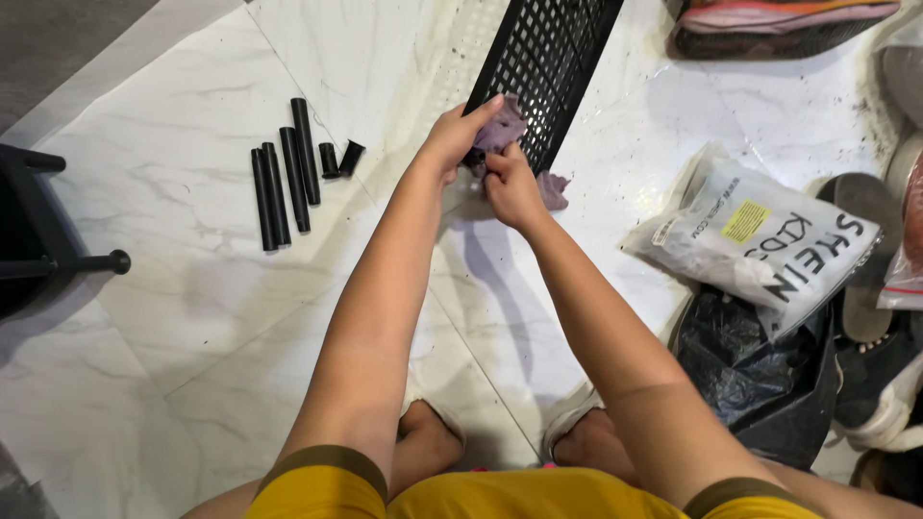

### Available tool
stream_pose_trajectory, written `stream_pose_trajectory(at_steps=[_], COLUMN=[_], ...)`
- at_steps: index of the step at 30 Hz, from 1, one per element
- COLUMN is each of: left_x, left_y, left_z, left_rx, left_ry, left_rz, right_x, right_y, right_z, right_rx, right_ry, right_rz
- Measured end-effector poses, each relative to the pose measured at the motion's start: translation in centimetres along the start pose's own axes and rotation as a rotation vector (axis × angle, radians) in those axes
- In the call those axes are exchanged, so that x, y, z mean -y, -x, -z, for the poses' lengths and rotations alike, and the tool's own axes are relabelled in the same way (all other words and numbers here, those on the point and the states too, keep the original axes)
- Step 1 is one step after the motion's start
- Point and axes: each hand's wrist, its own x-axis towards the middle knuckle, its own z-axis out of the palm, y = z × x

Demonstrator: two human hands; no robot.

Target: The person sits on the floor and wipes a black plastic tray and several black cylindrical legs with a purple cloth. They then walk to a sink, rinse the cloth under running water, and return to continue wiping the tray and legs.

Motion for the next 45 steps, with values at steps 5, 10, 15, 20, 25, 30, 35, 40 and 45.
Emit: stream_pose_trajectory(at_steps=[5, 10, 15, 20, 25, 30, 35, 40, 45], left_x=[0.5, 2.8, 4.3, 3.8, 4.0, 4.1, 3.9, 3.0, 2.2], left_y=[0.9, 2.6, 3.6, 4.0, 3.2, 0.1, 1.0, 3.9, 4.5], left_z=[1.0, 4.6, 5.3, 6.0, 6.3, 3.2, 3.0, 4.6, 3.7], left_rx=[0.15, 0.317, 0.385, 0.293, 0.296, -0.169, -0.337, -0.208, -0.128], left_ry=[-0.031, 0.231, 0.304, 0.475, 0.373, -0.206, -0.339, -0.044, 0.066], left_rz=[-0.082, 0.011, 0.006, -0.018, -0.053, -0.234, -0.283, -0.333, -0.565], right_x=[-1.3, -0.4, 4.2, 6.0, 4.6, 0.7, -9.8, -17.8, -14.3], right_y=[0.4, -0.9, -0.8, 0.2, 1.1, 3.4, 2.5, 1.0, 1.1], right_z=[1.6, 6.5, 4.5, 0.2, -0.8, -2.3, 1.6, 13.0, 18.1], right_rx=[0.008, -0.056, 0.023, 0.184, 0.221, 0.237, 0.011, -0.531, -0.33], right_ry=[0.327, -0.287, 0.208, 0.114, 0.001, 0.177, 0.26, -0.519, -1.392], right_rz=[0.278, -0.422, 0.075, 0.309, 0.206, 0.15, -0.333, -0.699, -0.241])
